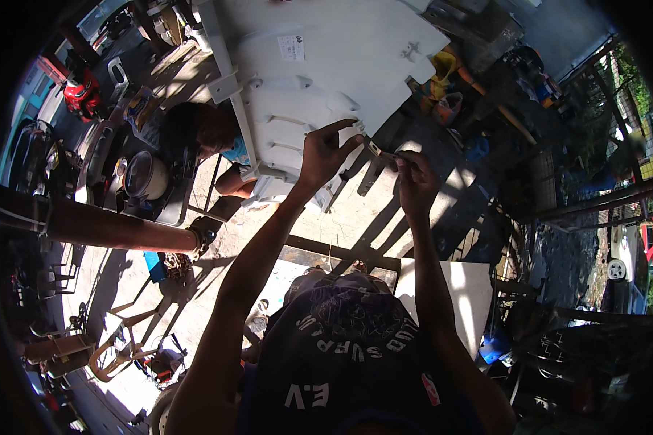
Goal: The person attaches metal brackets to a white plastic appliance part using a screwdriver. They repeatedly position the brackets, insert screws, and tighten them while another person holds the part steady.
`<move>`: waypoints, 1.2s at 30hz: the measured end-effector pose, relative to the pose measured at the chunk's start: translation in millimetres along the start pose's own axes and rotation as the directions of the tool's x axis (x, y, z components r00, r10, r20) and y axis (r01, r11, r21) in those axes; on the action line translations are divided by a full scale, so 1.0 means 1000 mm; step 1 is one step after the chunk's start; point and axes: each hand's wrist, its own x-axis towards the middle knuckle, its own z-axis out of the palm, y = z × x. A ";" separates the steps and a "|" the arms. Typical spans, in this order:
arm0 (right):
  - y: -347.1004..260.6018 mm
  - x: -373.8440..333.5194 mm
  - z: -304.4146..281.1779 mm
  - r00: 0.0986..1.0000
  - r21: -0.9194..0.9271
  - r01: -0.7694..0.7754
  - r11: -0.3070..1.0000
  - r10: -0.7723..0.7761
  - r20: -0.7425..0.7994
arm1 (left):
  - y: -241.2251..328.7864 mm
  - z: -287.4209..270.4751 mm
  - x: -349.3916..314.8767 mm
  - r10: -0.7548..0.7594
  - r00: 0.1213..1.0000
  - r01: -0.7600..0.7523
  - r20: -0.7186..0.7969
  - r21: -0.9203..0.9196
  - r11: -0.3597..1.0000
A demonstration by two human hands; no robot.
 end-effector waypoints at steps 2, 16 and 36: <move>-0.010 -0.005 -0.013 1.000 -0.017 -0.031 0.999 0.031 0.002 | 0.002 -0.001 -0.002 -0.007 1.000 0.008 -0.025 0.019 1.000; -0.010 0.002 -0.044 0.936 0.213 -0.326 0.921 0.346 -0.065 | 0.017 0.018 -0.085 0.312 0.877 -0.365 0.365 0.085 0.927; -0.036 -0.035 0.001 0.967 -0.072 -0.244 0.967 0.248 0.052 | 0.102 0.000 0.019 0.281 0.886 -0.315 0.368 0.035 0.948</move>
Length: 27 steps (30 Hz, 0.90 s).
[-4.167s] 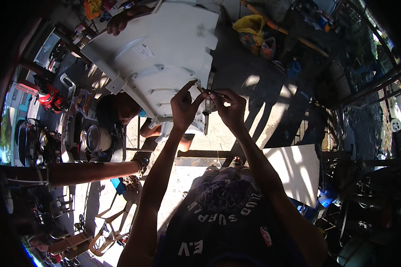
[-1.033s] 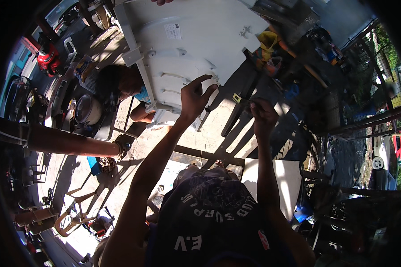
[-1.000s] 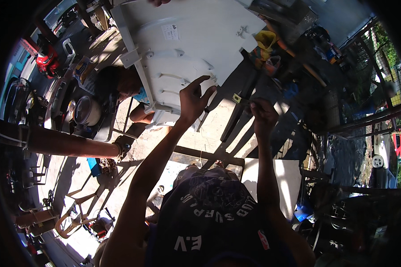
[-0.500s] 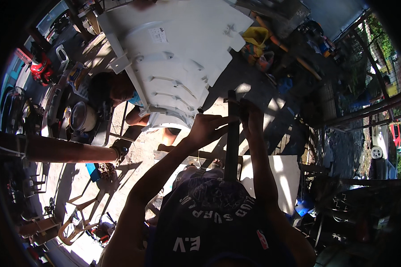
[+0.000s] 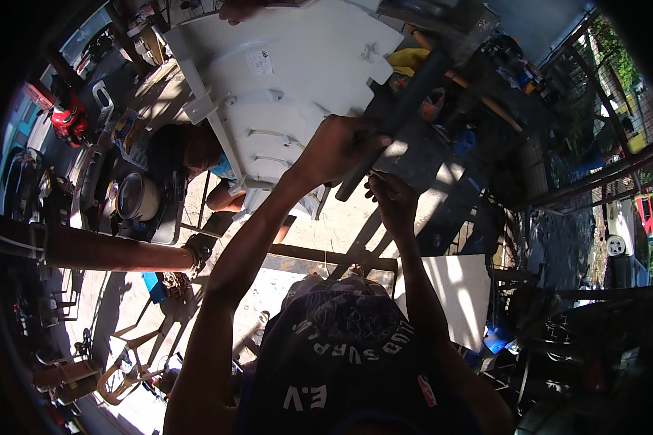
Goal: The person attaches metal brackets to a white plastic appliance part using a screwdriver. They repeatedly position the brackets, insert screws, and tighten them while another person holds the part steady.
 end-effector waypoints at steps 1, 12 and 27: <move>-0.001 0.001 0.001 1.000 -0.009 0.002 1.000 -0.002 -0.013 | 0.001 0.000 0.001 -0.018 1.000 0.018 0.015 -0.002 1.000; 0.022 0.009 0.006 0.993 -0.083 0.009 0.997 -0.018 -0.118 | -0.008 -0.008 -0.015 -0.063 0.952 0.050 -0.301 -0.050 0.998; 0.019 0.019 0.014 0.997 0.024 0.001 1.000 0.001 -0.081 | -0.045 -0.022 -0.038 -0.211 0.874 0.147 -0.438 -0.174 0.974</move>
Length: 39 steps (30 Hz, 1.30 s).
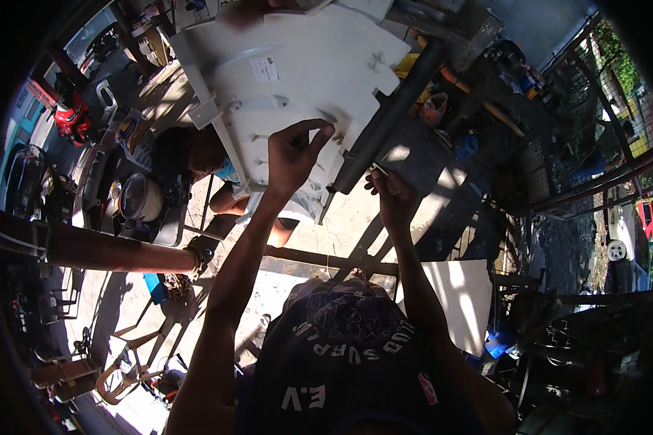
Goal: The person attaches metal brackets to a white plastic appliance part using a screwdriver. They repeatedly position the brackets, insert screws, and tighten them while another person holds the part steady.
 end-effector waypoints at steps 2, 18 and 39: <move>0.013 0.008 -0.003 0.999 0.090 0.047 0.995 -0.048 0.013 | -0.006 0.002 -0.001 -0.003 1.000 0.003 0.028 0.000 1.000; 0.046 0.093 -0.003 0.824 0.366 -0.223 0.904 -0.026 0.566 | -0.040 0.013 -0.045 -0.091 0.944 0.079 0.317 0.049 0.996; 0.028 0.055 -0.017 0.629 0.388 -0.257 0.885 -0.151 0.762 | -0.001 0.060 -0.085 -0.548 0.734 0.678 0.401 -0.380 0.630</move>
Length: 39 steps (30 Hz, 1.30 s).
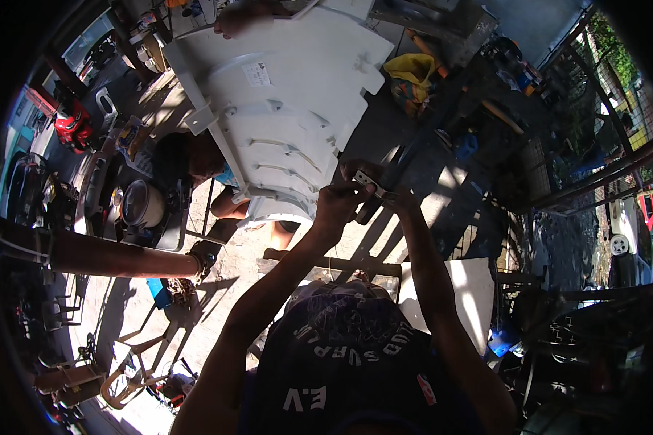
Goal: The person attaches metal brackets to a white plastic appliance part using a screwdriver. They repeatedly position the brackets, insert screws, and tighten them while another person holds the part steady.
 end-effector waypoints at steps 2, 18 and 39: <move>0.003 -0.004 -0.008 0.999 -0.059 0.002 0.998 -0.004 -0.038 | -0.001 0.005 -0.003 -0.003 1.000 0.002 -0.013 -0.059 0.998; -0.010 -0.052 0.016 0.819 -0.664 -0.073 0.744 -0.335 -0.466 | -0.032 0.003 0.006 0.101 0.992 -0.122 -0.074 -0.382 0.916; -0.032 -0.040 0.047 0.702 -0.481 0.024 0.876 -0.358 -0.616 | -0.015 -0.008 -0.001 0.143 0.990 -0.133 0.004 -0.339 0.931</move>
